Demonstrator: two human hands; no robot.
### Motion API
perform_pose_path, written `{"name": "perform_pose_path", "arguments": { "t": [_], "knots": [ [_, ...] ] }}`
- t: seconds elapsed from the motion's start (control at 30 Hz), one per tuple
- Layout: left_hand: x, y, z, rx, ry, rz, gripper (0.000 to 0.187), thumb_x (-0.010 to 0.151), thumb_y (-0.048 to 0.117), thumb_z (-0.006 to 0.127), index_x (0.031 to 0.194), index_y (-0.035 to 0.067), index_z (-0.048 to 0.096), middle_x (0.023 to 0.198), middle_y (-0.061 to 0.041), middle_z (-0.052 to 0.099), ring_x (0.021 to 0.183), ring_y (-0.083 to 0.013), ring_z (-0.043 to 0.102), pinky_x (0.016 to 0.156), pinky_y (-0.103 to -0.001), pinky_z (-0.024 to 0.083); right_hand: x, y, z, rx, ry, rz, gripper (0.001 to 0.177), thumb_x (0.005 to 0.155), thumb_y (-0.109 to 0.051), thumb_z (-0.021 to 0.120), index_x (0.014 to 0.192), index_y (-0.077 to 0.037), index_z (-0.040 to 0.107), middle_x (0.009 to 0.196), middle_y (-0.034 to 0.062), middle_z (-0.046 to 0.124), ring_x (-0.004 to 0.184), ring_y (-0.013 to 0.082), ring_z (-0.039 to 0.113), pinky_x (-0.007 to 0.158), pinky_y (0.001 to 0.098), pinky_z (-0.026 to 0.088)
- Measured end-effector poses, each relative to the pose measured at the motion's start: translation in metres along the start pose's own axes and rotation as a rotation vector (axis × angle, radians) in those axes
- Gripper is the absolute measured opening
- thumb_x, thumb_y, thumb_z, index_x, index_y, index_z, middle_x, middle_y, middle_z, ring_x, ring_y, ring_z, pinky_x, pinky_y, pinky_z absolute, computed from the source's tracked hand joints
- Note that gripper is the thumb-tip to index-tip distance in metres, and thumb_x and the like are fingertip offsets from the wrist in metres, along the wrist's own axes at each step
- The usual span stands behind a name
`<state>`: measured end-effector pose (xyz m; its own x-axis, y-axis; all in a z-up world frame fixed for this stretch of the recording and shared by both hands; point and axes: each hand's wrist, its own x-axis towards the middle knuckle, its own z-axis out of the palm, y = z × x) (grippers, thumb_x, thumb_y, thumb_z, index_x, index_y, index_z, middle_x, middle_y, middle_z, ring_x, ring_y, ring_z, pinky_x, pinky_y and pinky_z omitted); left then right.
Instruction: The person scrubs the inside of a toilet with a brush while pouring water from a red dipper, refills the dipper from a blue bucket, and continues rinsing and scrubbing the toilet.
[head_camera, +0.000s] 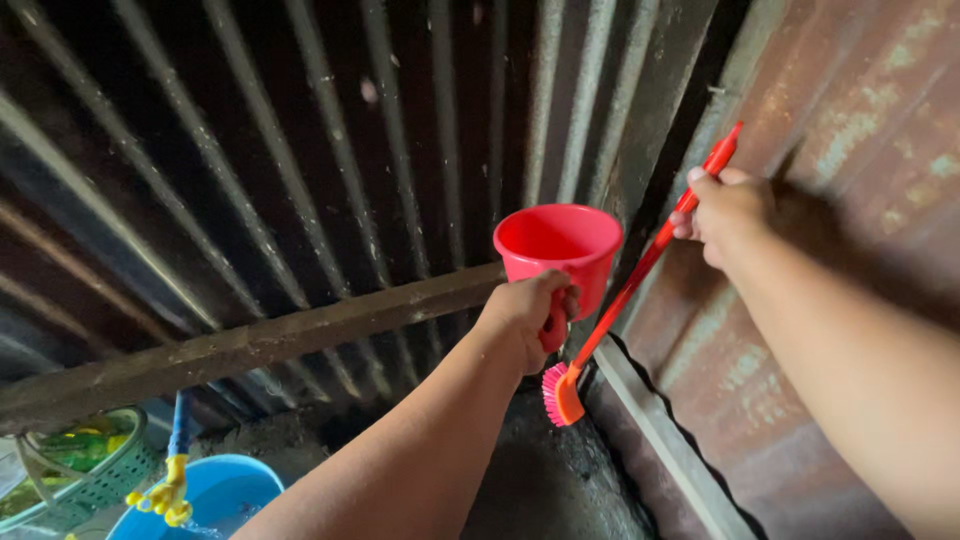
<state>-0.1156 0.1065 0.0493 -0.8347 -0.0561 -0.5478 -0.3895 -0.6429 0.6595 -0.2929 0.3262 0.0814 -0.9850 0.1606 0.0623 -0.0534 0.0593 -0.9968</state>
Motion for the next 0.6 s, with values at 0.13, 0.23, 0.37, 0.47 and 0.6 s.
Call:
{"name": "perform_pose_path", "arguments": {
  "t": [0.13,0.23,0.37,0.47,0.6],
  "knots": [
    [0.011,-0.006,0.024,-0.003,0.064,0.055,0.02,0.091,0.013,0.069,0.075,0.004,0.061,0.072,-0.007,0.065,0.058,-0.0138,0.059,0.046,-0.021,0.044,0.049,0.001,-0.001,-0.026,-0.048,-0.016,0.022,0.105,-0.027,0.064,0.099,-0.006,0.063,0.078,0.0094,0.065,0.053,0.0172,0.061,0.047,0.034,0.054],
    [0.018,-0.009,0.03,-0.003,0.065,0.116,0.018,0.09,0.011,0.068,0.075,0.004,0.059,0.072,-0.008,0.064,0.057,-0.0155,0.059,0.047,-0.023,0.045,0.08,0.004,0.007,-0.047,-0.046,0.015,0.023,0.104,-0.027,0.064,0.098,-0.006,0.062,0.077,0.0095,0.066,0.052,0.0199,0.063,0.046,0.0349,0.055],
    [0.024,-0.004,0.034,-0.077,0.03,0.15,0.019,0.09,0.007,0.07,0.078,0.005,0.056,0.071,-0.009,0.062,0.057,-0.0166,0.057,0.048,-0.025,0.046,0.11,0.006,0.01,-0.067,-0.057,0.02,0.021,0.104,-0.027,0.065,0.102,-0.007,0.061,0.08,0.0103,0.065,0.052,0.022,0.062,0.044,0.0362,0.053],
    [0.018,0.004,0.03,0.039,0.126,0.114,0.019,0.09,0.012,0.069,0.077,0.005,0.056,0.071,-0.007,0.064,0.058,-0.0126,0.058,0.045,-0.021,0.038,0.114,0.007,0.013,-0.092,-0.032,0.042,0.021,0.103,-0.026,0.066,0.106,-0.005,0.062,0.084,0.0112,0.066,0.054,0.0221,0.063,0.045,0.0358,0.053],
    [0.008,0.004,0.03,-0.044,0.123,0.086,0.014,0.09,0.009,0.069,0.081,0.006,0.06,0.072,-0.007,0.065,0.061,-0.0121,0.059,0.046,-0.017,0.038,0.116,0.005,0.013,-0.151,-0.055,0.066,0.023,0.104,-0.026,0.065,0.11,-0.005,0.062,0.089,0.0122,0.067,0.059,0.0222,0.065,0.047,0.0354,0.055]
  ]
}}
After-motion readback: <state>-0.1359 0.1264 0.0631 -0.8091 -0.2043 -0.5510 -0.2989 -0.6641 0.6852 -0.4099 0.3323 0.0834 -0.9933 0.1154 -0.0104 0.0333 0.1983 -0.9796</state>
